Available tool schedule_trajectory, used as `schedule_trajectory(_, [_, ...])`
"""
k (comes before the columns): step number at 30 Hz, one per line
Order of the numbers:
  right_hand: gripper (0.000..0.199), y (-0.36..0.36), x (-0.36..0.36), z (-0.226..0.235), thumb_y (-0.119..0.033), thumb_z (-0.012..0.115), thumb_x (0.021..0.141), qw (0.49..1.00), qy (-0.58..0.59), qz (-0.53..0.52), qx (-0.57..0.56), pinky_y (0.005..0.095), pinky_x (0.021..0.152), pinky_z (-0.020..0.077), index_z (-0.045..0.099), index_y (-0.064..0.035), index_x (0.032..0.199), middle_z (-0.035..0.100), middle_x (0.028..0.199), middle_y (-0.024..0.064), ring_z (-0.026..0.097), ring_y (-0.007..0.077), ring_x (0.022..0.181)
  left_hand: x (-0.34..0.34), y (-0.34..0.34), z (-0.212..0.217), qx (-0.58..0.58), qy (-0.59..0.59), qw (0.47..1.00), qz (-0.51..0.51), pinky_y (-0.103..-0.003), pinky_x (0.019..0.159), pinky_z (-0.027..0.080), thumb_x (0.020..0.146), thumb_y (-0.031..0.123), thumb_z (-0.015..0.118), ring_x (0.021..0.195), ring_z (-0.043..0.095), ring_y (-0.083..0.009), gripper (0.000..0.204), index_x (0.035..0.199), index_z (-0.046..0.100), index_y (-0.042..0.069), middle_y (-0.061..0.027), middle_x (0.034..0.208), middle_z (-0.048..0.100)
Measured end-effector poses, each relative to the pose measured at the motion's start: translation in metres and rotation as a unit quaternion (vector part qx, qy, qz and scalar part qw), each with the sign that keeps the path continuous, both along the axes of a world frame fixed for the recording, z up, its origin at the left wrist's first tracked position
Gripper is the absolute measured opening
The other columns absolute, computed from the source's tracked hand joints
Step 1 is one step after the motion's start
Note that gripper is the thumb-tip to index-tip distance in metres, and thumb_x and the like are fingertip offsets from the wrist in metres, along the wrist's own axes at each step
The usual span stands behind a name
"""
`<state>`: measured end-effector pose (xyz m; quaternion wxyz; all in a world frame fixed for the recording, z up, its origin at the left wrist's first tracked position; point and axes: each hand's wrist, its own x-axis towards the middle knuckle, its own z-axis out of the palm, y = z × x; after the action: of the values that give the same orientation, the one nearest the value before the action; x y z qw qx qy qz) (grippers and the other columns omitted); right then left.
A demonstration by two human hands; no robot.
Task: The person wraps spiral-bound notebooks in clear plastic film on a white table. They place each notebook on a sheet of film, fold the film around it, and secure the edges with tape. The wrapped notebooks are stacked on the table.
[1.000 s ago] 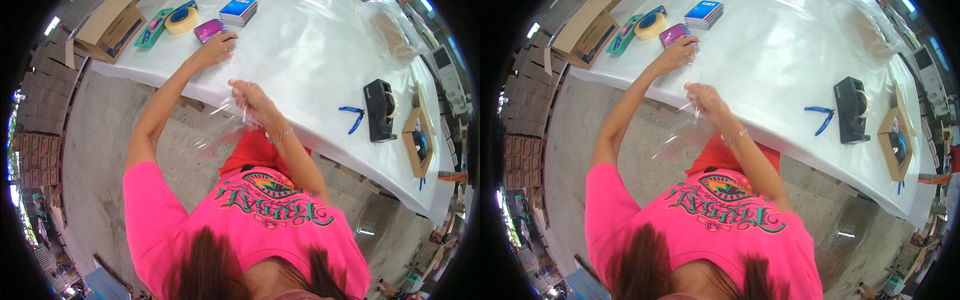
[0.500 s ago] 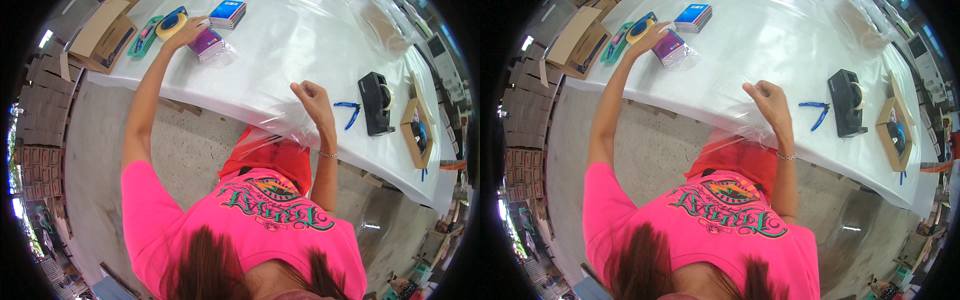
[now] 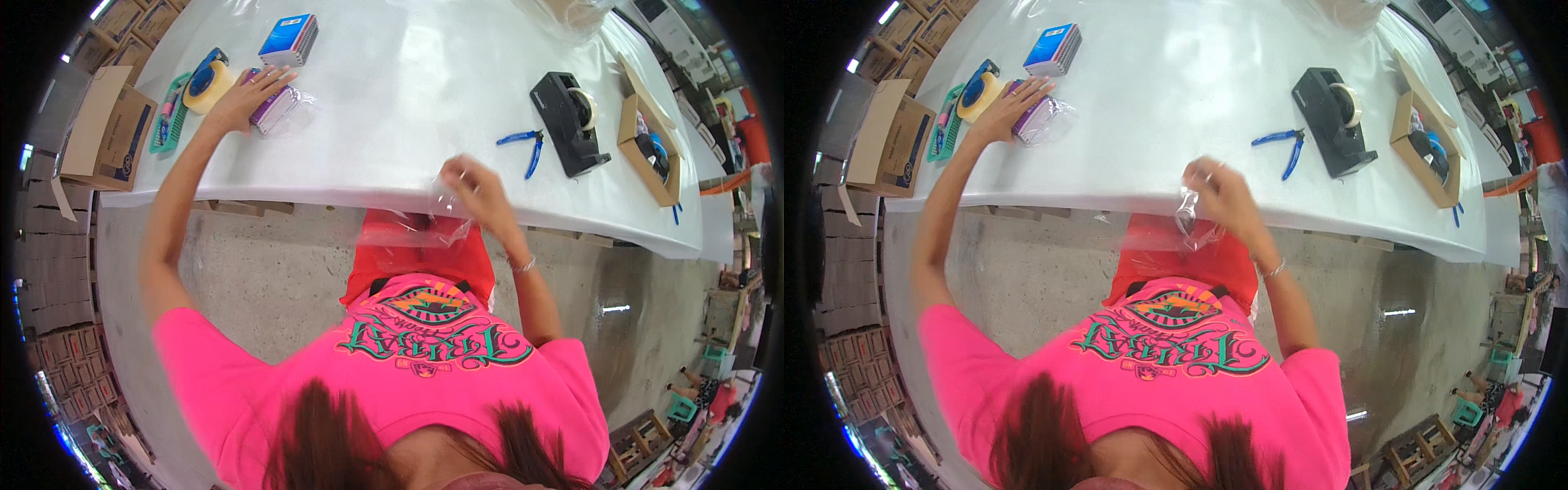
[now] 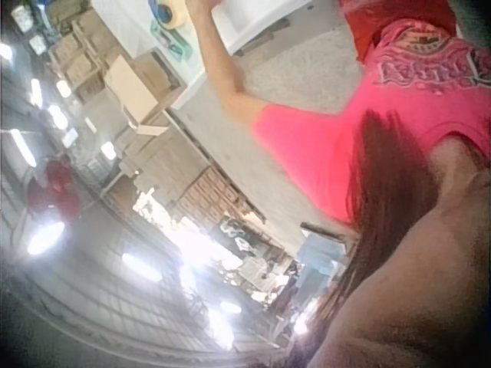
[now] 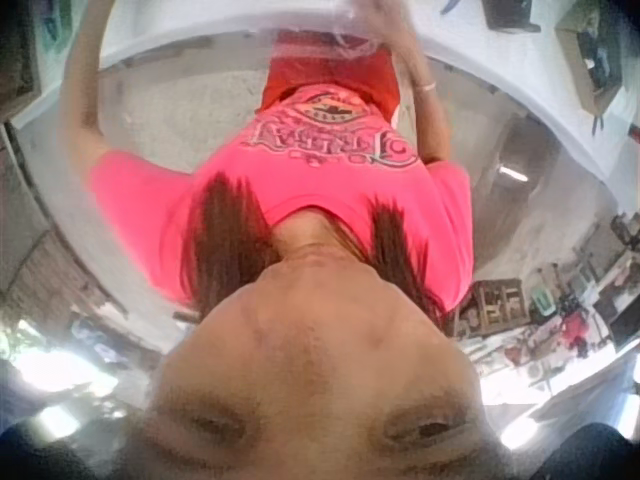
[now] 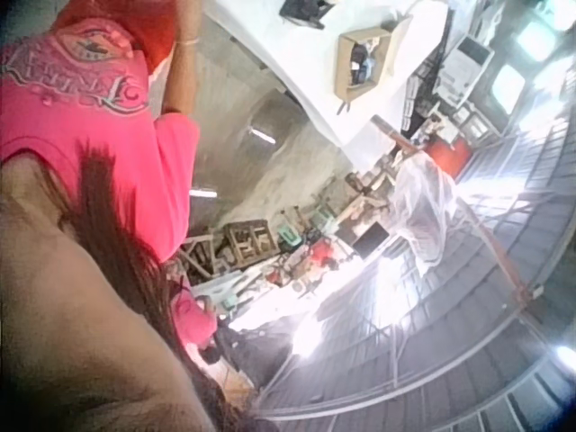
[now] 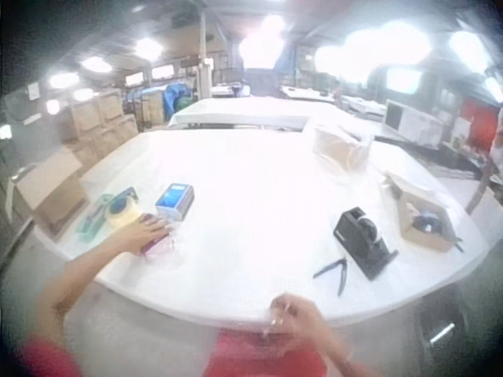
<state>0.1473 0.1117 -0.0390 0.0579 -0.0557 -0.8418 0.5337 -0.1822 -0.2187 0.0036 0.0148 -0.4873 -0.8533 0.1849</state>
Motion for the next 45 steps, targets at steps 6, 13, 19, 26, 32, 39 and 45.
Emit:
schedule_trajectory(6, [0.019, -0.038, 0.064, -0.133, -0.019, 0.065, 0.088, 0.996, -0.055, -0.013, 0.068, 0.0372, 0.072, 0.0492, 0.066, -0.0042, 0.1, 0.067, 0.09, 0.016, 0.065, 0.0294, 0.079, -0.021, -0.007, -0.001, 0.016, -0.079, 0.995, -0.053, -0.05, 0.116, 0.023, 0.039, 0.005, 0.09, 0.142, 0.031, -0.0264, 0.13, 0.149, 0.025, 0.024, -0.0037, 0.154, 0.032])
schedule_trajectory(13, [0.022, -0.028, 0.046, -0.21, -0.027, 0.061, 0.089, 0.951, -0.032, -0.195, 0.239, 0.0444, 0.074, 0.0489, 0.073, -0.0088, 0.093, 0.069, 0.093, 0.016, 0.065, 0.0341, 0.084, 0.004, 0.007, 0.006, 0.067, -0.134, 0.988, 0.019, -0.047, 0.116, 0.025, 0.045, 0.011, 0.089, 0.139, 0.033, -0.0301, 0.122, 0.149, 0.025, 0.021, -0.0079, 0.15, 0.034])
schedule_trajectory(19, [0.02, -0.036, 0.043, -0.247, -0.027, 0.058, 0.088, 0.863, -0.124, -0.059, 0.487, 0.047, 0.08, 0.046, 0.071, -0.0124, 0.091, 0.068, 0.093, 0.0147, 0.064, 0.0336, 0.087, 0.041, 0.025, 0.027, 0.24, -0.274, 0.93, 0.048, -0.043, 0.119, 0.023, 0.05, 0.023, 0.092, 0.14, 0.032, -0.0326, 0.125, 0.15, 0.019, 0.012, -0.0165, 0.151, 0.031])
schedule_trajectory(26, [0.035, -0.047, 0.037, -0.273, -0.028, 0.063, 0.083, 0.896, -0.212, -0.011, 0.39, 0.0463, 0.08, 0.0463, 0.057, -0.0063, 0.109, 0.066, 0.097, 0.019, 0.064, 0.0345, 0.093, 0.124, 0.054, 0.024, 0.423, -0.34, 0.838, 0.052, -0.041, 0.119, 0.02, 0.05, 0.04, 0.095, 0.143, 0.027, -0.0307, 0.135, 0.152, 0.012, 0.009, -0.0185, 0.153, 0.03])
schedule_trajectory(32, [0.048, -0.039, 0.089, -0.203, -0.024, 0.064, 0.088, 0.93, -0.07, 0.07, 0.353, 0.0513, 0.087, 0.0482, 0.047, 0.0008, 0.126, 0.065, 0.107, 0.0235, 0.062, 0.0382, 0.102, 0.191, 0.075, 0.015, 0.497, -0.502, 0.7, 0.105, -0.039, 0.118, 0.022, 0.048, 0.029, 0.095, 0.144, 0.026, -0.0282, 0.13, 0.152, 0.022, 0.007, -0.0154, 0.155, 0.026])
schedule_trajectory(39, [0.084, 0.048, 0.008, 0.033, -0.027, 0.077, 0.081, 0.982, -0.042, 0.16, -0.096, 0.0423, 0.105, 0.0381, 0.03, -0.0069, 0.147, 0.047, 0.138, 0.0175, 0.047, 0.025, 0.127, 0.167, 0.126, 0.012, 0.446, -0.569, 0.69, 0.023, -0.037, 0.114, 0.029, 0.046, 0.016, 0.096, 0.138, 0.034, -0.0234, 0.134, 0.154, 0.016, 0.013, -0.009, 0.148, 0.038])
schedule_trajectory(45, [0.118, 0.074, -0.075, 0.037, -0.013, 0.089, 0.062, 0.963, 0.111, 0.189, -0.155, 0.0423, 0.118, 0.0226, 0.017, -0.0177, 0.155, 0.033, 0.152, 0.0143, 0.031, 0.0291, 0.141, 0.121, 0.191, 0.025, 0.309, -0.638, 0.705, -0.008, -0.036, 0.113, 0.032, 0.047, 0.015, 0.094, 0.137, 0.037, -0.0232, 0.131, 0.153, 0.019, 0.014, -0.0096, 0.143, 0.046])
